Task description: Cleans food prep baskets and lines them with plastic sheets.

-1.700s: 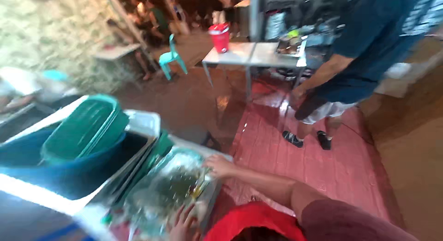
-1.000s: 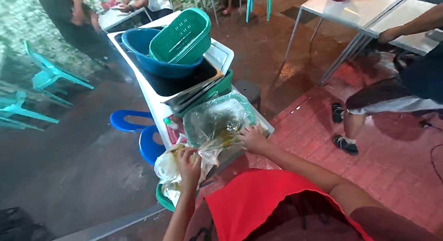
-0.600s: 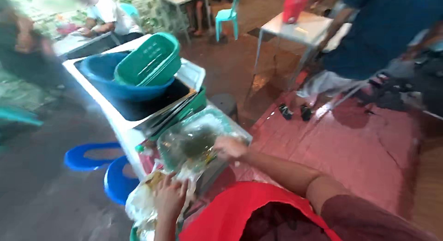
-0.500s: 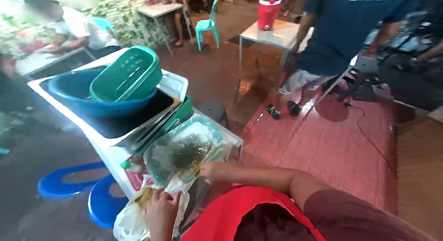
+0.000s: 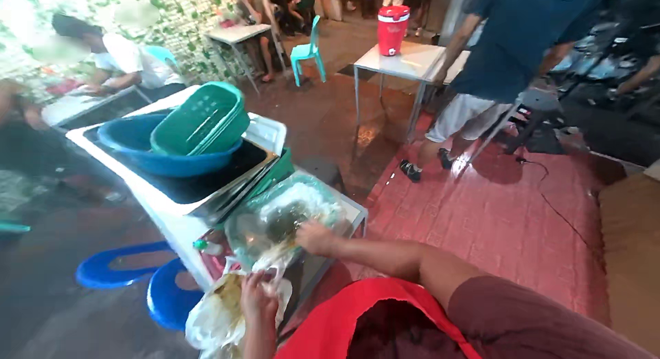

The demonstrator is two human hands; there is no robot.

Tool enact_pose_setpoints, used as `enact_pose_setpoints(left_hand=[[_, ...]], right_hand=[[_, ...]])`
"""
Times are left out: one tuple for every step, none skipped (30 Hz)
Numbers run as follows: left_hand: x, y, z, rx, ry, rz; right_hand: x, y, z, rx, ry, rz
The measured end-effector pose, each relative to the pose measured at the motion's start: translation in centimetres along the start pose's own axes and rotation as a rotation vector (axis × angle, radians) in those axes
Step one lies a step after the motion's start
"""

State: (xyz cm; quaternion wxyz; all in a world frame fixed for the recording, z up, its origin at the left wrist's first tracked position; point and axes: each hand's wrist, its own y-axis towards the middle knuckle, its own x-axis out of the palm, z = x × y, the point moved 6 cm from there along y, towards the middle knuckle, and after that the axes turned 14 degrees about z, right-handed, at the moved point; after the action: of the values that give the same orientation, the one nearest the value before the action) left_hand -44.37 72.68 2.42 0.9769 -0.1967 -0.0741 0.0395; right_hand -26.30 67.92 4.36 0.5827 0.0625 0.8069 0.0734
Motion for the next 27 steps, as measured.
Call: enact_pose_setpoints(left_hand=[[-0.1,-0.2,0.7,-0.022,-0.014,0.019],[-0.3,-0.3,1.5,0.008,0.021,0.013],[-0.6,-0.2,2.5,0.09,0.111,-0.023],[-0.7,0.2,3.6,0.213,0.262,-0.069],[-0.8,0.6,4.6,0.353,0.473,-0.098],[-0.7,1.0,5.6,0.491,0.701,-0.104],[-0.6,1.4,6.4,0.587,0.887,-0.105],[-0.6,2.0,6.9,0.642,1.014,-0.103],[-0.7,2.7,7.2,0.661,1.075,-0.097],[-0.9,3.7,7.5,0.65,1.072,-0.083],[-1.2,4.8,7.6,0.611,1.022,-0.065],[-1.4,5.9,7.6,0.566,0.96,-0.043],[-1.6,6.9,7.6,0.542,0.912,-0.028],[-1.7,7.9,7.5,0.528,0.9,-0.019],[-1.9,8.9,7.4,0.513,0.912,-0.009],[-2.2,9.9,7.2,0.501,0.932,0.003],[-2.5,10.9,6.9,0.476,0.953,0.014],[-2.8,11.7,6.5,0.433,0.959,0.011],[-2.9,12.2,6.2,0.387,0.932,-0.014],[-2.7,12.3,5.9,0.351,0.883,-0.059],[-2.1,12.0,5.7,0.323,0.823,-0.112],[-1.3,11.3,5.5,0.302,0.77,-0.167],[-0.5,10.5,5.1,0.277,0.732,-0.213],[0.2,9.6,4.6,0.261,0.707,-0.251],[0.9,8.5,4.0,0.24,0.69,-0.276],[1.5,7.2,3.5,0.213,0.67,-0.288],[2.1,6.1,2.9,0.195,0.658,-0.29]], right_hand=[[-1.5,0.1,0.0,0.026,0.02,-0.02],[-2.6,0.4,0.1,0.045,0.053,-0.029],[-3.3,0.7,0.4,0.056,0.07,-0.046],[-3.9,1.1,0.9,0.058,0.059,-0.056],[-4.5,1.5,1.4,0.049,0.028,-0.039],[-5.2,1.8,1.9,0.041,0.002,0.0],[-6.0,2.0,2.2,0.036,-0.014,0.036],[-6.8,2.2,2.7,0.025,-0.031,0.067],[-7.4,2.2,3.2,0.003,-0.039,0.1],[-7.9,2.1,3.7,-0.039,-0.035,0.125],[-8.3,1.7,4.2,-0.106,-0.022,0.148],[-8.6,1.2,4.5,-0.186,-0.007,0.177],[-9.0,0.4,4.7,-0.263,0.008,0.212],[-9.5,-0.5,4.7,-0.32,0.037,0.251],[-10.1,-1.4,4.7,-0.366,0.075,0.299],[-10.6,-2.3,4.8,-0.386,0.112,0.344],[-11.0,-3.1,5.1,-0.387,0.135,0.382],[-11.2,-3.7,5.6,-0.369,0.138,0.424],[-11.2,-4.2,6.4,-0.326,0.129,0.478],[-11.0,-4.6,7.3,-0.238,0.11,0.534],[-10.7,-5.0,8.4,-0.086,0.107,0.58],[-10.0,-5.7,9.8,0.131,0.155,0.607],[-8.8,-6.9,11.2,0.374,0.271,0.635],[-6.7,-8.8,12.3,0.625,0.487,0.662],[-3.9,-11.1,12.6,0.875,0.776,0.669],[-0.7,-13.2,11.8,1.132,1.077,0.611],[2.1,-15.2,9.9,1.355,1.322,0.495]])
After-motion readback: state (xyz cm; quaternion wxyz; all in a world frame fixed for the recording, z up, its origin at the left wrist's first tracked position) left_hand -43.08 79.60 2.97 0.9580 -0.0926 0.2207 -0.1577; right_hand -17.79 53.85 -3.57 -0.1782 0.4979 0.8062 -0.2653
